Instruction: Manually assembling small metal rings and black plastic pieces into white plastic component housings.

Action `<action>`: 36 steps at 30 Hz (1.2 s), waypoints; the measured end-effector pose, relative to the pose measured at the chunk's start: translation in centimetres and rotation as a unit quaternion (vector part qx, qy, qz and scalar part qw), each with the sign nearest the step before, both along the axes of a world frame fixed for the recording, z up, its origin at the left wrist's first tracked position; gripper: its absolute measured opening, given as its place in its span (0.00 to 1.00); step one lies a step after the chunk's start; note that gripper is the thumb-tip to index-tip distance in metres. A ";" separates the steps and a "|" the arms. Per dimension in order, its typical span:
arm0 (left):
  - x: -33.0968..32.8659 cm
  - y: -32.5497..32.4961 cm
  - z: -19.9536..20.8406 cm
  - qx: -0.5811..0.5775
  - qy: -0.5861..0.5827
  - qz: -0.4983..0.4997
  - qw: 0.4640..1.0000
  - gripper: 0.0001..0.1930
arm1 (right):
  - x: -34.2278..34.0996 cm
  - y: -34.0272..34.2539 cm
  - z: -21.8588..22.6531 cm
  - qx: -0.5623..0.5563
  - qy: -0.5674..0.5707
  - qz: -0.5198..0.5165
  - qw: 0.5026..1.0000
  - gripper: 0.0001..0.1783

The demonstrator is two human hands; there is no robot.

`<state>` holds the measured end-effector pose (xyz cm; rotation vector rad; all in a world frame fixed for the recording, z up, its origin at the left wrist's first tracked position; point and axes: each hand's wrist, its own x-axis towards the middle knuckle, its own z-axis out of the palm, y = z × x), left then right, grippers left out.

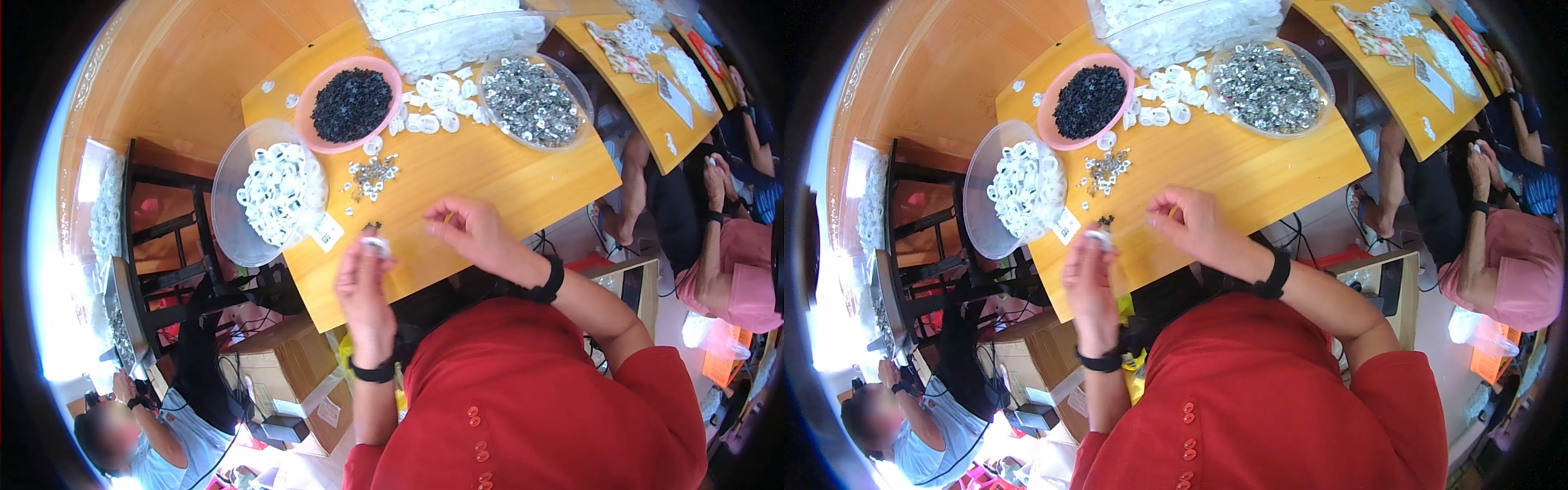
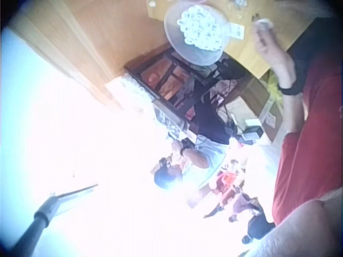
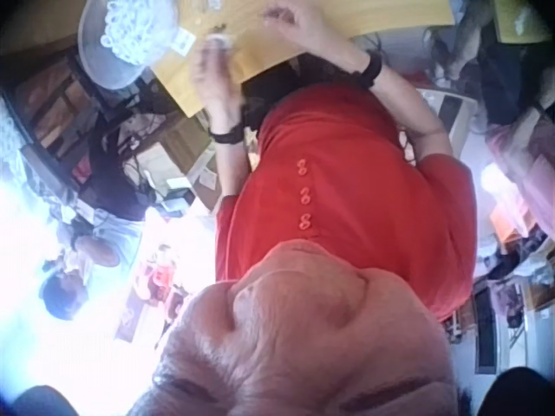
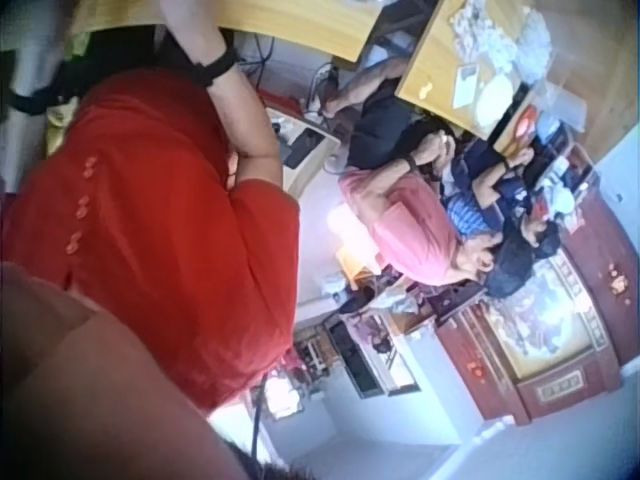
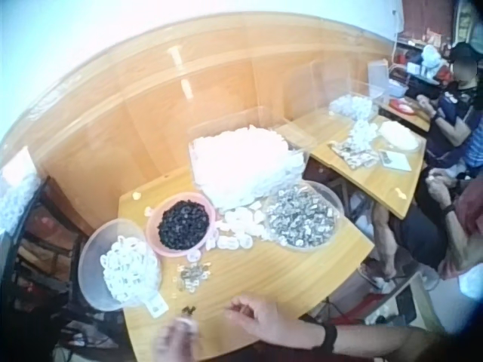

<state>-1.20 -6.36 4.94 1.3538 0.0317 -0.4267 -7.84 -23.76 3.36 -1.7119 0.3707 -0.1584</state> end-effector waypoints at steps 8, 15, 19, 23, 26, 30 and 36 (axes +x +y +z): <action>5.8 0.9 6.7 -0.181 -0.067 0.058 0.979 0.25 | 5.6 -7.2 -0.5 -0.353 -0.138 -0.085 0.921 0.11; 1.6 -0.2 1.0 -0.078 0.045 -0.051 0.995 0.14 | 9.3 -7.8 -1.1 -0.475 -0.038 -0.048 0.878 0.06; 0.3 -0.4 -0.8 -0.059 0.066 -0.080 0.993 0.14 | 9.7 -7.8 -1.7 -0.509 -0.032 -0.049 0.859 0.05; -0.2 -0.8 -1.1 -0.044 0.073 -0.084 0.993 0.14 | 8.3 -7.3 -0.7 -0.350 -0.032 -0.027 0.936 0.08; -0.4 -1.3 -1.4 -0.031 0.039 -0.095 0.994 0.16 | 6.6 -5.4 1.2 -0.039 0.019 0.041 0.998 0.10; -0.8 -1.9 -1.0 -0.058 0.003 -0.083 0.995 0.17 | 4.7 -2.6 1.0 0.237 0.075 0.103 0.963 0.12; -1.7 0.6 -2.5 -0.086 0.018 -0.026 0.996 0.15 | 3.3 2.6 -0.1 0.349 0.081 0.080 0.930 0.15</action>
